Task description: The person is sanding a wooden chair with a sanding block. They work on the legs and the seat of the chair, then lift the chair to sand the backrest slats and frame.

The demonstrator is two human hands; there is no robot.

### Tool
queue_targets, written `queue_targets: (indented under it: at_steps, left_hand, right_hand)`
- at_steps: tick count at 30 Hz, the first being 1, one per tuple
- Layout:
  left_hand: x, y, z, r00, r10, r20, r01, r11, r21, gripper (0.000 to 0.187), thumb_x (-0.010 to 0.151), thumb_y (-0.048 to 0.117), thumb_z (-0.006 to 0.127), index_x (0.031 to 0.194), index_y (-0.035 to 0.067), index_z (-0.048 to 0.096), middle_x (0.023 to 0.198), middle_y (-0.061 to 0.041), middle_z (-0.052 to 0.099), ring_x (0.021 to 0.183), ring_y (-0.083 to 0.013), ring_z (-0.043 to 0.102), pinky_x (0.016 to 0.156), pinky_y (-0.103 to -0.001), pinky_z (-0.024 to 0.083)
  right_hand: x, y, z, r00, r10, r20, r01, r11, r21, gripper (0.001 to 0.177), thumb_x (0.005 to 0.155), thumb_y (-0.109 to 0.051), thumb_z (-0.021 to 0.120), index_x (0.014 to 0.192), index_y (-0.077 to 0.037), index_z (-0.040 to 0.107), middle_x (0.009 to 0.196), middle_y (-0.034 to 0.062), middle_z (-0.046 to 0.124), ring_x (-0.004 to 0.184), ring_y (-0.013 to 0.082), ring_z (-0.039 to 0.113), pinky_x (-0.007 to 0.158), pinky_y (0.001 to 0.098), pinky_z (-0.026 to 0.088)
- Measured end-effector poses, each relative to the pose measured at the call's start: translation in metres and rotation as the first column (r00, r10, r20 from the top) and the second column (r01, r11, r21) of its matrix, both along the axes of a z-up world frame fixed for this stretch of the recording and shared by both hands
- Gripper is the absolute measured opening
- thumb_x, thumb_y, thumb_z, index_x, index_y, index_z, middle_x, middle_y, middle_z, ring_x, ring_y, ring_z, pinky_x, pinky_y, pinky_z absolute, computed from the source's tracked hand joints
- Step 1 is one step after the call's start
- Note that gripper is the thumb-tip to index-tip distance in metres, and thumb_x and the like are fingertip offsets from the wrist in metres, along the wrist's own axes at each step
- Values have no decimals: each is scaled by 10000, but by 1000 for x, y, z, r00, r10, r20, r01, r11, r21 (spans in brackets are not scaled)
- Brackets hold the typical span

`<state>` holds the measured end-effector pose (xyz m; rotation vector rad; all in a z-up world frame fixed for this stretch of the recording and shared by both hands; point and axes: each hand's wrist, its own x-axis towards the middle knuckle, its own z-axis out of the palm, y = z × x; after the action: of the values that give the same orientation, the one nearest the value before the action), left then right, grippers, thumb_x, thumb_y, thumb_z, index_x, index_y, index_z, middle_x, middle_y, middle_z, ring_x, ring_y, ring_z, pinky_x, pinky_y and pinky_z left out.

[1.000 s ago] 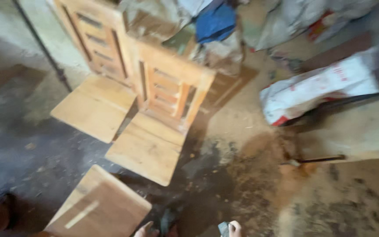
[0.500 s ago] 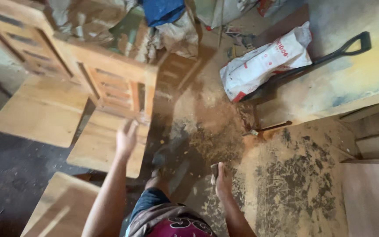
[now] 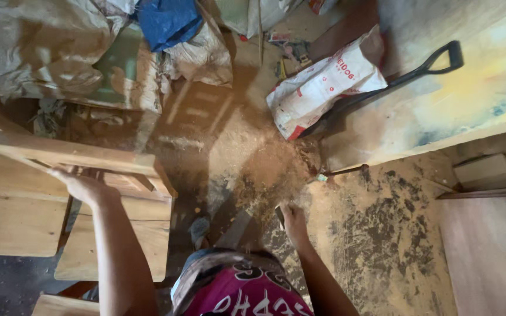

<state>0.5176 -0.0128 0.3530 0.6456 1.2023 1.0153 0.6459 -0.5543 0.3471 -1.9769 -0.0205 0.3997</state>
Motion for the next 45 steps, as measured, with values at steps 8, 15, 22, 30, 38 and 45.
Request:
queue_targets:
  at_steps: [8, 15, 22, 30, 38, 45]
  left_hand:
    - [1, 28, -24, 891, -337, 303, 179, 877, 447, 938, 999, 755, 358, 1686, 228, -5, 1781, -179, -42, 1607, -398, 52, 1277, -618, 209]
    - [-1, -97, 23, 896, -441, -57, 432, 834, 343, 1086, 955, 910, 307, 1674, 99, 229, 1707, -255, 287, 1583, -375, 405, 1270, -496, 365]
    - [45, -262, 71, 964, -216, 155, 234, 966, -106, 587, 949, 555, 593, 1329, 108, 628, 1059, -60, 695, 898, -211, 674, 798, -382, 560]
    - [59, -377, 72, 836, -545, 57, 540, 801, -258, 562, 865, 506, 605, 1258, 104, 622, 988, -101, 684, 796, -224, 644, 669, -382, 548]
    - [-27, -428, 89, 453, -862, -226, 840, 498, -217, 740, 824, 577, 624, 1307, 19, 673, 1117, -167, 725, 934, -218, 673, 829, -376, 546]
    - [-87, -506, 102, 36, -940, -340, 940, 147, -306, 966, 721, 745, 622, 1425, 83, 581, 1336, -186, 658, 1230, -293, 607, 1037, -418, 433]
  right_hand:
    - [70, -15, -12, 988, 73, -139, -67, 997, 48, 428, 994, -390, 661, 704, -78, 616, 570, -28, 519, 447, 76, 470, 394, 287, 333]
    - [187, -68, -62, 794, 530, 297, -537, 841, -67, 413, 1119, -390, 559, 987, -49, 752, 817, -4, 678, 710, 103, 645, 633, 311, 496]
    - [286, -91, -76, 832, 553, 30, -547, 829, -113, 399, 987, -407, 689, 954, -13, 737, 777, 51, 715, 705, 164, 654, 647, 346, 509]
    - [290, -103, -78, 884, 422, -200, -425, 905, 32, 366, 994, -412, 634, 798, -104, 667, 640, 13, 572, 494, 98, 547, 440, 311, 434]
    - [220, -152, -45, 840, 517, -166, -530, 847, -39, 317, 979, -396, 656, 838, -112, 647, 608, 6, 586, 418, 108, 515, 383, 301, 384]
    - [130, -151, 43, 931, 365, 12, -350, 882, 316, 369, 1085, -307, 663, 820, -72, 556, 650, 33, 574, 472, 136, 517, 438, 317, 388]
